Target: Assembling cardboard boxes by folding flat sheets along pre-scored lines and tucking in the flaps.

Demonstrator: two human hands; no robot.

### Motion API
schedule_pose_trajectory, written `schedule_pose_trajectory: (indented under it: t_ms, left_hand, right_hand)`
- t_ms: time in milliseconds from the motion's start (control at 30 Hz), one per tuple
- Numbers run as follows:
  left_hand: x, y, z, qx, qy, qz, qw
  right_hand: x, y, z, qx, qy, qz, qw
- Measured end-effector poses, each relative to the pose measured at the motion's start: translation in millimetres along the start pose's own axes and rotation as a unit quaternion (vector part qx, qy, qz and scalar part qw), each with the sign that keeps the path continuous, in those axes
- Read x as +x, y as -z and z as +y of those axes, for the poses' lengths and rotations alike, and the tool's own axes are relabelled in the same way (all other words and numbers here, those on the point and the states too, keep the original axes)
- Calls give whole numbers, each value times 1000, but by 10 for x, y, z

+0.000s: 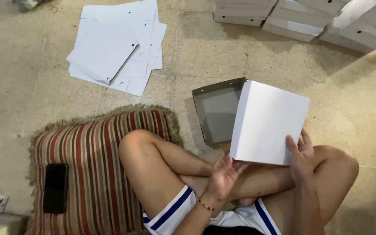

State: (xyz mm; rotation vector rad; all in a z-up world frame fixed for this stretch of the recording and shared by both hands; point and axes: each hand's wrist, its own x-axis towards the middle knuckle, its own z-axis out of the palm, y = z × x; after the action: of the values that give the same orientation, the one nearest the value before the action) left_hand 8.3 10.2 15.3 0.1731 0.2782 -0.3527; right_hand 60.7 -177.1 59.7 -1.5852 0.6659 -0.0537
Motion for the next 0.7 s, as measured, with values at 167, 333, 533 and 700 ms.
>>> schedule_pose_trajectory:
  t_ms: [167, 333, 533, 700]
  left_hand:
    - [101, -49, 366, 344, -73, 84, 932]
    - [119, -2, 520, 530, -121, 166, 823]
    - [186, -10, 622, 585, -165, 215, 765]
    - [229, -7, 622, 602, -140, 249, 745]
  right_hand:
    - [466, -68, 110, -112, 104, -75, 985]
    - [560, -532, -101, -281, 110, -103, 948]
    - [591, -831, -234, -320, 124, -127, 931]
    - [743, -868, -48, -394, 136, -114, 902]
